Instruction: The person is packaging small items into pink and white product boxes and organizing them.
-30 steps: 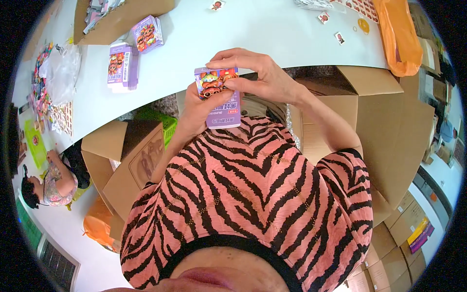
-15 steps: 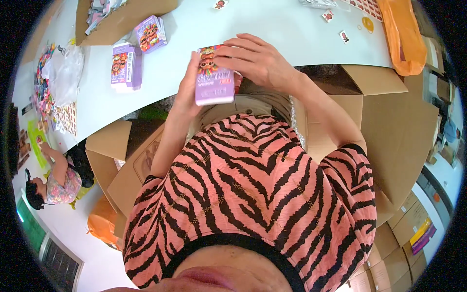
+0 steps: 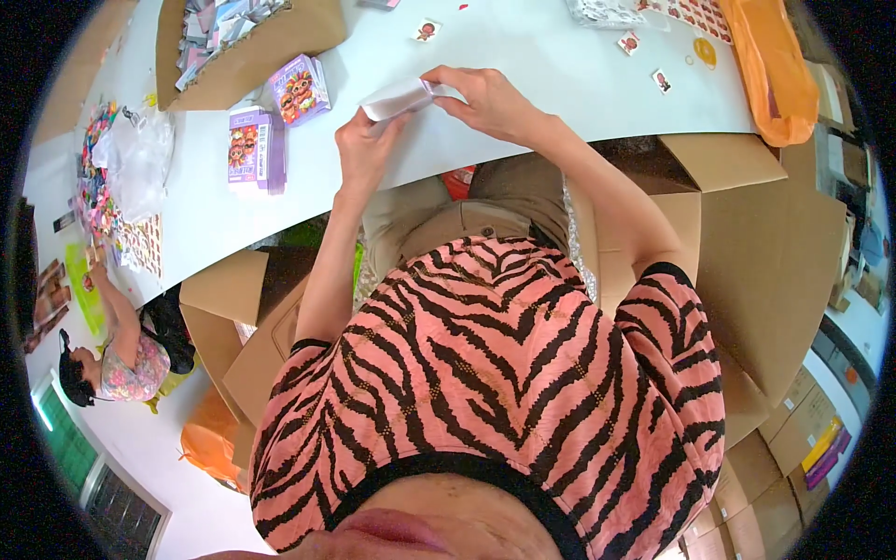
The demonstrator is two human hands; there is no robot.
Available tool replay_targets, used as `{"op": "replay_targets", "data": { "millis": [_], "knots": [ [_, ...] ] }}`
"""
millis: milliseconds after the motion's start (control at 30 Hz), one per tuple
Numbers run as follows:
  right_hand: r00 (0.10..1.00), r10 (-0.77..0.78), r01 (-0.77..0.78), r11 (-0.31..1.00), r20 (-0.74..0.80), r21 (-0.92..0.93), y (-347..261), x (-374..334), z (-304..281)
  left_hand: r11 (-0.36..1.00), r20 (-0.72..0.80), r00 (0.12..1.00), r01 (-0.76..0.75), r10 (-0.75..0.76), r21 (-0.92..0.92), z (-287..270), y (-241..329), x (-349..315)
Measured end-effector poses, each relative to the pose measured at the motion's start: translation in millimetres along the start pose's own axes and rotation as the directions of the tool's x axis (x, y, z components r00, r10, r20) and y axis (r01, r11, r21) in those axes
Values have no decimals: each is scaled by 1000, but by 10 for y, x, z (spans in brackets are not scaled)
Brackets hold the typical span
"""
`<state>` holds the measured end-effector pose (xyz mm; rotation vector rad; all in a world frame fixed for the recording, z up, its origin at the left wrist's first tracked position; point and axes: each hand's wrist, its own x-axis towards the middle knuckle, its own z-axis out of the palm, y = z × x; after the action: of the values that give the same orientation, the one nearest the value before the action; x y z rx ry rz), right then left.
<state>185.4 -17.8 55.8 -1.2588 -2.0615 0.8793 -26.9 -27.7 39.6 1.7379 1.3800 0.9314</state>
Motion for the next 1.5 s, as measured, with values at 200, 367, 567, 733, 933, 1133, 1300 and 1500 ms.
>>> {"op": "replay_targets", "data": {
  "millis": [200,367,567,733,933,1133,1300,1500],
  "knots": [
    [997,73,-72,997,24,-5,124,73,11,997,26,999,-25,23,76,65,-108,41],
    [997,-28,31,999,-77,41,208,94,52,991,-10,995,-102,103,85,78,-63,109],
    [1000,10,-9,998,-16,58,196,149,12,992,-116,985,-127,126,5,140,-128,185],
    [995,6,-6,1000,101,-3,172,306,-272,990,-125,983,-139,133,-38,134,-83,235],
    [998,47,-47,999,-51,5,134,948,-549,988,-137,981,-147,140,-46,165,-54,221],
    [971,-98,-3,905,-217,-424,526,1620,-366,982,-124,977,-180,172,-59,236,-27,199],
    [989,79,-141,772,-127,-620,487,1885,-262,983,-118,981,-166,156,-84,219,35,200],
    [991,-29,-64,741,-127,-669,497,1991,-300,977,-126,976,-189,176,-96,225,67,247]
  ]
}}
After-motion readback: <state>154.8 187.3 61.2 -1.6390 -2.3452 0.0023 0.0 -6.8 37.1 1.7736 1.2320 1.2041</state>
